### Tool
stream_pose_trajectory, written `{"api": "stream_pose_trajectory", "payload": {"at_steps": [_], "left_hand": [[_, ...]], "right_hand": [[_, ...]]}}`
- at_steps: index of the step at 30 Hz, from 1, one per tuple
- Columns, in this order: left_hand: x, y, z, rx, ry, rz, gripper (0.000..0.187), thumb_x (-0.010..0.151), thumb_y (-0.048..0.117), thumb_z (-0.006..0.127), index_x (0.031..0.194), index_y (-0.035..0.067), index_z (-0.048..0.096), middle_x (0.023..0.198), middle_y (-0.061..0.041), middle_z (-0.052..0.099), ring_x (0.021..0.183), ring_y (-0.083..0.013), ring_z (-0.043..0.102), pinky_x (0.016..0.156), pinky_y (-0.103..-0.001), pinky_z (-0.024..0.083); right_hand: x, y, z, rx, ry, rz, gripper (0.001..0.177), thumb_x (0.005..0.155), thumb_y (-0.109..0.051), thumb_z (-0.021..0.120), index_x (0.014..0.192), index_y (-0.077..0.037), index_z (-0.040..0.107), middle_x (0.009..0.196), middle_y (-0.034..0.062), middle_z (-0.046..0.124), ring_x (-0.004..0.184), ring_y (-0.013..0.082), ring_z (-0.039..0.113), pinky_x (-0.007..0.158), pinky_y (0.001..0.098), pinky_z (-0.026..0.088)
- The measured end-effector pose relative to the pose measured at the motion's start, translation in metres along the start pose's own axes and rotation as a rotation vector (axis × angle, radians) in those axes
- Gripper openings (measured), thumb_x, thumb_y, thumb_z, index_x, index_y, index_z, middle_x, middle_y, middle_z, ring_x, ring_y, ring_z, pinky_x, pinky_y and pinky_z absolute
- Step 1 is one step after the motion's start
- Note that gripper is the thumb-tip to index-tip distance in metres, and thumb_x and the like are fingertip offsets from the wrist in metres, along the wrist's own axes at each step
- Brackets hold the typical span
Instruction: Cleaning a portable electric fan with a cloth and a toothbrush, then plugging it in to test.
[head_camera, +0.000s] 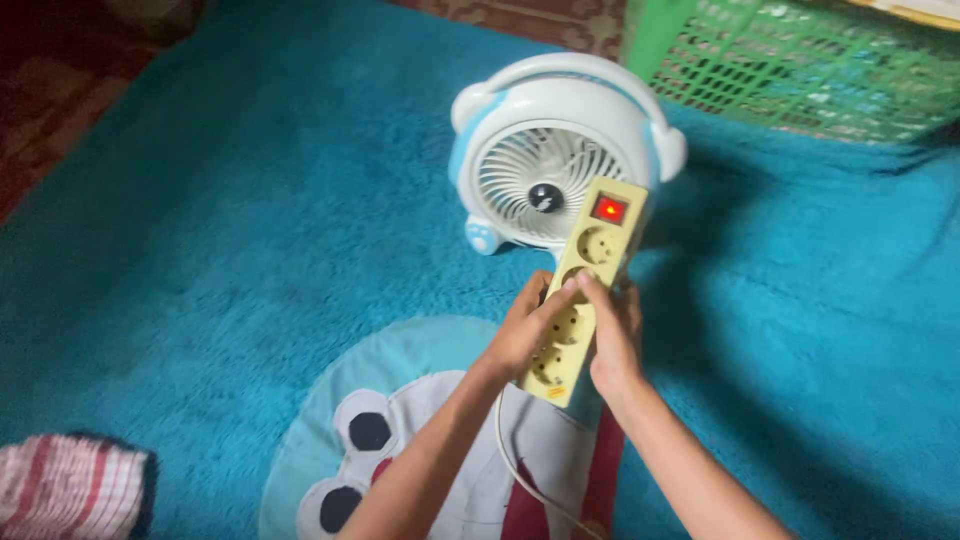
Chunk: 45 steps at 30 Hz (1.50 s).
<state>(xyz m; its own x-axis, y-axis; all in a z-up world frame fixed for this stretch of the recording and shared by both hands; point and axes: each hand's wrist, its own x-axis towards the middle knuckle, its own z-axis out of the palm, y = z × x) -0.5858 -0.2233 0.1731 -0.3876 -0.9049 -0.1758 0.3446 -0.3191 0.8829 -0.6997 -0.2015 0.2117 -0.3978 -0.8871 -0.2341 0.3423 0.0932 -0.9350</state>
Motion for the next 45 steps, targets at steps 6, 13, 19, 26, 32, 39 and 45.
{"api": "stream_pose_trajectory", "payload": {"at_steps": [6, 13, 19, 26, 32, 39, 45], "left_hand": [[0.022, -0.002, 0.046, 0.083, 0.08, 0.101, 0.045, 0.103, 0.047, 0.051, 0.123, 0.008, 0.052, 0.108, -0.012, 0.065, 0.1, -0.0197, 0.062, 0.09, -0.036, 0.05], [0.007, 0.024, 0.069, 0.362, 0.014, -0.04, 0.048, 0.102, 0.052, 0.039, 0.121, 0.011, 0.056, 0.105, -0.018, 0.069, 0.1, -0.0314, 0.067, 0.09, -0.039, 0.049], [0.014, -0.007, 0.044, 0.604, 0.105, 0.095, 0.045, 0.106, 0.047, 0.046, 0.112, 0.006, 0.062, 0.105, -0.021, 0.069, 0.096, -0.0353, 0.067, 0.086, -0.043, 0.051], [0.034, -0.037, -0.021, 0.868, 0.326, 0.104, 0.035, 0.096, 0.038, 0.063, 0.115, 0.009, 0.063, 0.115, -0.018, 0.063, 0.103, -0.0348, 0.066, 0.089, -0.046, 0.053], [0.045, -0.033, -0.053, 1.044, 0.609, 0.193, 0.046, 0.089, 0.034, 0.071, 0.124, 0.007, 0.058, 0.13, -0.023, 0.055, 0.119, -0.0423, 0.054, 0.098, -0.05, 0.047], [0.052, -0.055, -0.092, 1.25, 0.713, 0.04, 0.074, 0.083, 0.043, 0.076, 0.138, 0.004, 0.045, 0.148, -0.027, 0.042, 0.136, -0.0455, 0.04, 0.104, -0.058, 0.038], [0.032, -0.072, -0.111, 1.416, 0.595, -0.046, 0.074, 0.081, 0.044, 0.076, 0.134, 0.003, 0.046, 0.14, -0.022, 0.048, 0.131, -0.0414, 0.044, 0.104, -0.058, 0.039]], "right_hand": [[-0.001, -0.009, -0.032, -0.155, 0.017, 0.031, 0.051, 0.093, -0.04, 0.065, 0.134, -0.011, 0.056, 0.123, 0.0072, 0.064, 0.11, 0.0178, 0.065, 0.09, 0.0349, 0.054], [-0.014, -0.023, -0.066, -0.125, 0.057, -0.022, 0.047, 0.098, -0.039, 0.054, 0.136, -0.012, 0.056, 0.128, 0.0063, 0.064, 0.112, 0.0162, 0.064, 0.092, 0.0332, 0.053], [0.012, -0.037, -0.108, -0.124, 0.117, 0.119, 0.05, 0.098, -0.042, 0.056, 0.134, -0.008, 0.06, 0.117, 0.0071, 0.069, 0.1, 0.0193, 0.068, 0.084, 0.0363, 0.056], [0.106, -0.093, -0.175, -0.632, 0.079, 0.197, 0.054, 0.094, -0.048, 0.063, 0.13, -0.008, 0.066, 0.112, 0.0103, 0.073, 0.088, 0.0195, 0.072, 0.074, 0.038, 0.059], [0.157, -0.124, -0.169, -0.76, 0.057, 0.047, 0.053, 0.097, -0.048, 0.061, 0.13, -0.008, 0.069, 0.105, 0.0083, 0.074, 0.083, 0.0188, 0.071, 0.072, 0.0368, 0.057], [0.175, -0.041, -0.143, -0.549, 0.083, 0.315, 0.062, 0.093, -0.058, 0.055, 0.129, -0.008, 0.065, 0.108, 0.0108, 0.072, 0.087, 0.0234, 0.072, 0.073, 0.0417, 0.06], [0.186, 0.018, -0.146, -0.749, 0.097, 0.173, 0.065, 0.095, -0.062, 0.051, 0.132, -0.009, 0.065, 0.118, 0.013, 0.071, 0.104, 0.0266, 0.069, 0.087, 0.0419, 0.055]]}}
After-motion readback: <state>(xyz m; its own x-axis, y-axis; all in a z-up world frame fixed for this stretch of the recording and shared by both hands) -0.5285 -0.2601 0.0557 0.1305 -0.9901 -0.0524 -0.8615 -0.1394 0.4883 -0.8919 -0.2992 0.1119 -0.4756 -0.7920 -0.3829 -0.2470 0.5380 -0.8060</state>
